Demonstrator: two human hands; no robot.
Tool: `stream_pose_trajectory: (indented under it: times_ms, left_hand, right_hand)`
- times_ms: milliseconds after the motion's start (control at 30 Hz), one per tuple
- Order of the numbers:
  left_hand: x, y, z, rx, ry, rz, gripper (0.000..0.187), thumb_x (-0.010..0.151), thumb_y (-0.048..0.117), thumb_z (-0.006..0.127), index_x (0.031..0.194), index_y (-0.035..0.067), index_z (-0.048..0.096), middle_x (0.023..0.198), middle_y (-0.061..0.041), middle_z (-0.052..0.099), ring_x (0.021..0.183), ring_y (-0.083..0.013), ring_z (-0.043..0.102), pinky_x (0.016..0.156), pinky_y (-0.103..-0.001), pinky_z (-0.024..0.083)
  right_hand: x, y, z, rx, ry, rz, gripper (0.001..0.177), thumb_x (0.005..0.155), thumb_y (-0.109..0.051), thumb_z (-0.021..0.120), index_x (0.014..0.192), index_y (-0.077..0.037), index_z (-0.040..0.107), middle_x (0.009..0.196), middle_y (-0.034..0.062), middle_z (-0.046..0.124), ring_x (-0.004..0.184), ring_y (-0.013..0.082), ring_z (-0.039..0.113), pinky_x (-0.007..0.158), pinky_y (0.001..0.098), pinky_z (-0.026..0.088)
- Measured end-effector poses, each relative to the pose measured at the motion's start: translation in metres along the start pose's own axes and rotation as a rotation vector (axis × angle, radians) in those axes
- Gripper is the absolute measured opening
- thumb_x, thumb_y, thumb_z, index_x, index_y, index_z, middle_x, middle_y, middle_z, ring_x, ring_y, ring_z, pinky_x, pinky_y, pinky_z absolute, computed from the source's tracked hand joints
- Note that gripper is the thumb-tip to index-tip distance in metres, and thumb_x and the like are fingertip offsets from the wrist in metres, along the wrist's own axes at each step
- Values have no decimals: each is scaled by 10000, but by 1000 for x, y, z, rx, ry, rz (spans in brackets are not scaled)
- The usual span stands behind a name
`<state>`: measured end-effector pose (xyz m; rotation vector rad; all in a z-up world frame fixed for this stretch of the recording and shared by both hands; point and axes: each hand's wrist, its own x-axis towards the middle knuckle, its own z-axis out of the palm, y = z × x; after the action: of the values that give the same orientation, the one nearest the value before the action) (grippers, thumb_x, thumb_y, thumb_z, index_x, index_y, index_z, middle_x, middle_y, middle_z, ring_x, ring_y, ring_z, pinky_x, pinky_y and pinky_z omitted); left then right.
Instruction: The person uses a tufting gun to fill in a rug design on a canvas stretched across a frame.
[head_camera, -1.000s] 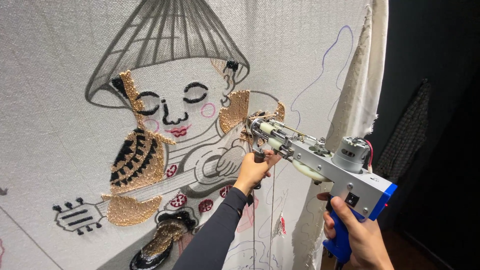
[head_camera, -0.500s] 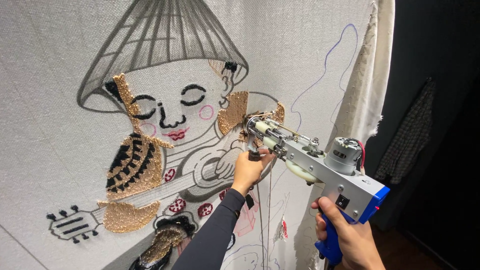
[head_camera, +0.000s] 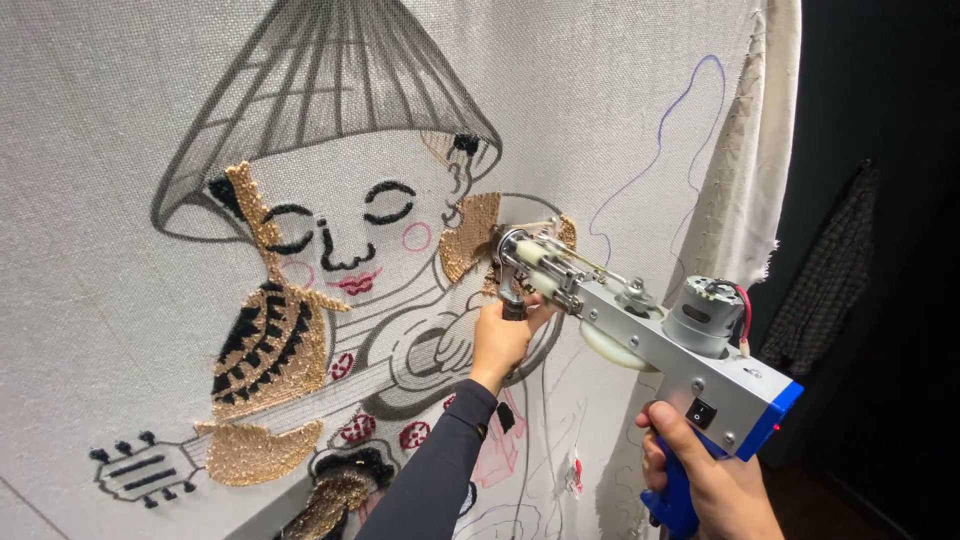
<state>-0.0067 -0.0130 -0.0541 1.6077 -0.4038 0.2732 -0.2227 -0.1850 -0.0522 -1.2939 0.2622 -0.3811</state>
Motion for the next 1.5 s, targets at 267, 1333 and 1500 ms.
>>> stream_pose_trajectory:
  times_ms: [267, 1333, 1500]
  left_hand:
    - [7, 7, 2, -17, 3, 130, 231, 838, 208, 814, 998, 42, 810, 818, -49, 797, 720, -73, 705, 685, -240, 537]
    - [30, 24, 0, -107, 18, 166, 182, 852, 148, 774, 998, 44, 802, 847, -50, 784, 697, -57, 675, 618, -228, 508]
    - [15, 43, -12, -159, -192, 37, 255, 884, 195, 717, 1087, 57, 785, 826, -54, 757, 497, -49, 508, 454, -231, 407]
  right_hand:
    - [2, -11, 6, -25, 17, 17, 355, 828, -259, 758, 908, 72, 658, 579, 107, 535, 466, 191, 500, 443, 339, 424]
    - [-3, -32, 11, 22, -28, -48, 445, 825, -330, 742, 973, 80, 652, 569, 91, 519, 470, 189, 498, 453, 348, 441]
    - [5, -10, -23, 126, -77, -25, 545, 862, -349, 695, 1130, 123, 644, 601, 93, 498, 510, 183, 475, 489, 340, 417]
